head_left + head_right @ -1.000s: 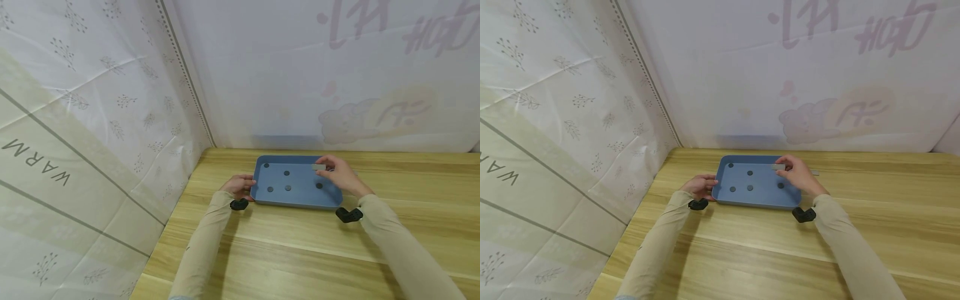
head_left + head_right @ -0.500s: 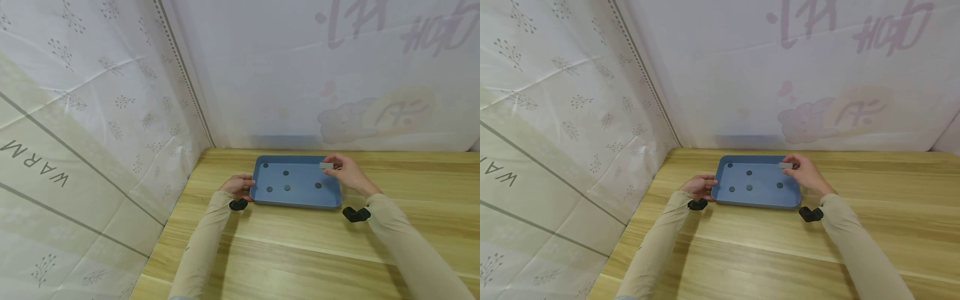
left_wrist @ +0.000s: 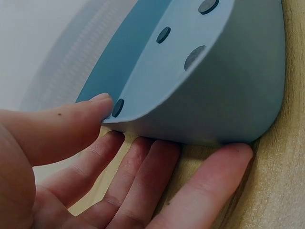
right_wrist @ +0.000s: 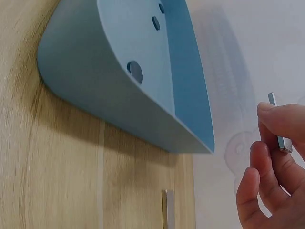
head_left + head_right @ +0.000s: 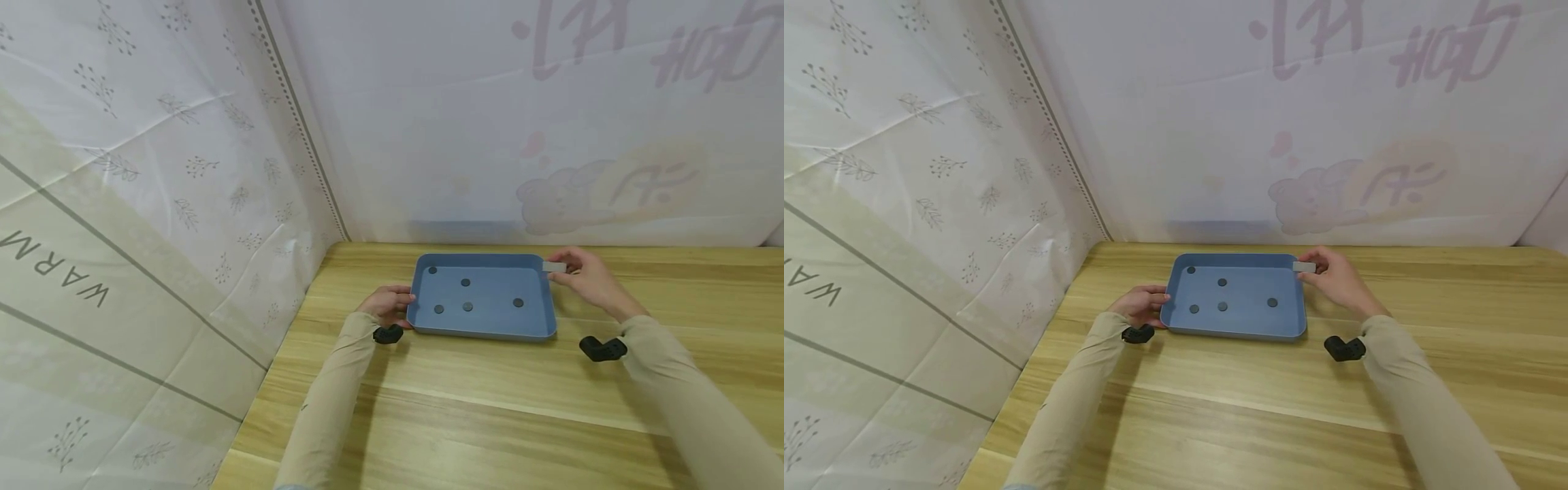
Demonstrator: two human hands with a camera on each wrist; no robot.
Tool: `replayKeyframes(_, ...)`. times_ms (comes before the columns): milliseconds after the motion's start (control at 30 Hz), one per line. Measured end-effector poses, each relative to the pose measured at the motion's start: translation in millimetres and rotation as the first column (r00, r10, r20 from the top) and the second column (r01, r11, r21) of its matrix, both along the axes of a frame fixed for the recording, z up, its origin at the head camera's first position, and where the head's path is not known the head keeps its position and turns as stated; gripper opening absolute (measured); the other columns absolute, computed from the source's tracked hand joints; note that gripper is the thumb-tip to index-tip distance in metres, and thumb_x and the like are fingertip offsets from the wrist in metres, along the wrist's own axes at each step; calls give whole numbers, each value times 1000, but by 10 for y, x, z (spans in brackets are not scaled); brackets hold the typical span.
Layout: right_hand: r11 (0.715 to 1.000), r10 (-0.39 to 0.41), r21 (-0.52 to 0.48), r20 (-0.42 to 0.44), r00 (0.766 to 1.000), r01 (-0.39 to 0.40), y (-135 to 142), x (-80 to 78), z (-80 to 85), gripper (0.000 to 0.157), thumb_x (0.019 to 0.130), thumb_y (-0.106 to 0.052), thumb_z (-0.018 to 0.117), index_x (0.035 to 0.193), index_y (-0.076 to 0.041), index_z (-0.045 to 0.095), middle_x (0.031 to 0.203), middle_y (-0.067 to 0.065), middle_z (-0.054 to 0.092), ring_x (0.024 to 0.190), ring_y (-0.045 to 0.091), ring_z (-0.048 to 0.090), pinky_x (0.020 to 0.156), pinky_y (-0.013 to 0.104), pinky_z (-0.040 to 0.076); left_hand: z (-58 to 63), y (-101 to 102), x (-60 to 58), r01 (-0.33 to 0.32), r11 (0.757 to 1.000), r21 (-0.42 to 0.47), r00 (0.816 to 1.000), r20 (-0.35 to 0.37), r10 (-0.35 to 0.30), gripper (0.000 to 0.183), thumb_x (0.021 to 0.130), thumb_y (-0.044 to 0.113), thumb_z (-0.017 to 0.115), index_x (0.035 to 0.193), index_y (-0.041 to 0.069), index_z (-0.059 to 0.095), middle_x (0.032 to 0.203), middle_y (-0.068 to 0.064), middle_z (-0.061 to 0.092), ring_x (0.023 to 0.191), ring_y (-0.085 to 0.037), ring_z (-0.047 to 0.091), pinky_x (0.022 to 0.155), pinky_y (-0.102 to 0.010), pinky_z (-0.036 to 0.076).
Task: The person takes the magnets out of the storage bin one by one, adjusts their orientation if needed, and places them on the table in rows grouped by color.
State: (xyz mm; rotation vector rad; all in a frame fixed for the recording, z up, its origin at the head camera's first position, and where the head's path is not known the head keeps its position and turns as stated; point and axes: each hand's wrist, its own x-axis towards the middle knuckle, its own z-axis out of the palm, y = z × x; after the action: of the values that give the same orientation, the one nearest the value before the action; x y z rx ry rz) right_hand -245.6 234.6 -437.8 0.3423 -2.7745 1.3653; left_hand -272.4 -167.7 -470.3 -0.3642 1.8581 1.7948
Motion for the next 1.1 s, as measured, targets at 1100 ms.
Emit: replayKeyframes(1100,994,-78,81,50,996,74,696,45,-138,40,93,-30,66,120,-2,59,104,10,58,77,0,50,62,24,45,-20,-23,-29,46,999,23,999,-1,-46,47,96,4,55,142,-1,42,133,-27,53,112,-31,57,94,-62,46)
